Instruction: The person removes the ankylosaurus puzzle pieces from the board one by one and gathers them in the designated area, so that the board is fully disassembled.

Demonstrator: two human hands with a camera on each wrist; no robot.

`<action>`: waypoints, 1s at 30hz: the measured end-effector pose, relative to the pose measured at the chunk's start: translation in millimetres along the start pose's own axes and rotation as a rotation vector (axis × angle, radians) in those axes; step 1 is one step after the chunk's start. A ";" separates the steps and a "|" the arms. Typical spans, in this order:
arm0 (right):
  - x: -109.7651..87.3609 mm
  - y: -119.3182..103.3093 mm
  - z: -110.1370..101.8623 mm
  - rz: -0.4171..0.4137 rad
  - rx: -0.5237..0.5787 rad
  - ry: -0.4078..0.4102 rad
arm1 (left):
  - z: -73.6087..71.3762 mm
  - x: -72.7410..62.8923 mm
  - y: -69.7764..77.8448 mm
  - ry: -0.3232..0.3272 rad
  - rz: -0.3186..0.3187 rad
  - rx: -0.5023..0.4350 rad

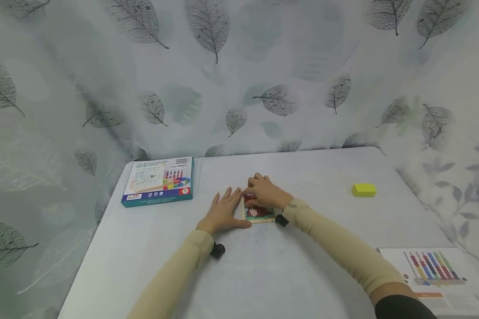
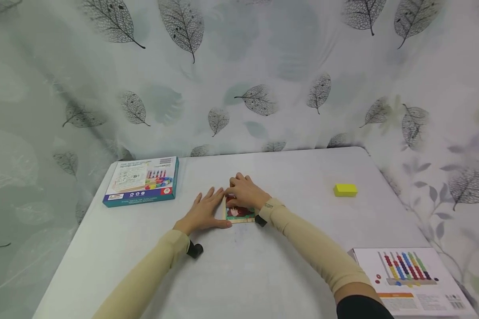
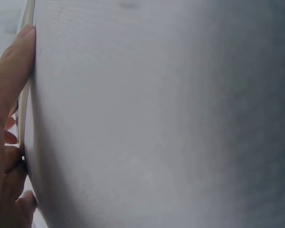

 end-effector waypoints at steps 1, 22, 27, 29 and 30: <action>-0.6 0.7 -0.2 0.000 -0.001 0.006 | -0.1 0.8 0.4 0.001 0.003 -0.004; 5.9 5.7 -11.0 -0.105 -0.067 -0.088 | -4.2 -1.3 7.5 -0.015 -0.014 -0.016; 5.2 7.6 -13.3 -0.091 -0.067 -0.130 | -5.1 -1.3 8.7 -0.014 -0.017 -0.020; 5.0 8.1 -13.9 -0.107 -0.077 -0.125 | -5.5 -1.6 9.3 -0.012 -0.016 -0.028; 4.9 8.3 -14.4 -0.119 -0.086 -0.119 | -5.8 -1.6 9.6 -0.011 -0.015 -0.031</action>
Point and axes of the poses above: each hand's wrist, its own x-axis towards the middle knuckle, its own z-axis out of the palm, y = z × x, the point moved 1 cm from there along x, towards the middle knuckle, and after that the axes turned 1 degree about x, right-handed, at the moved point
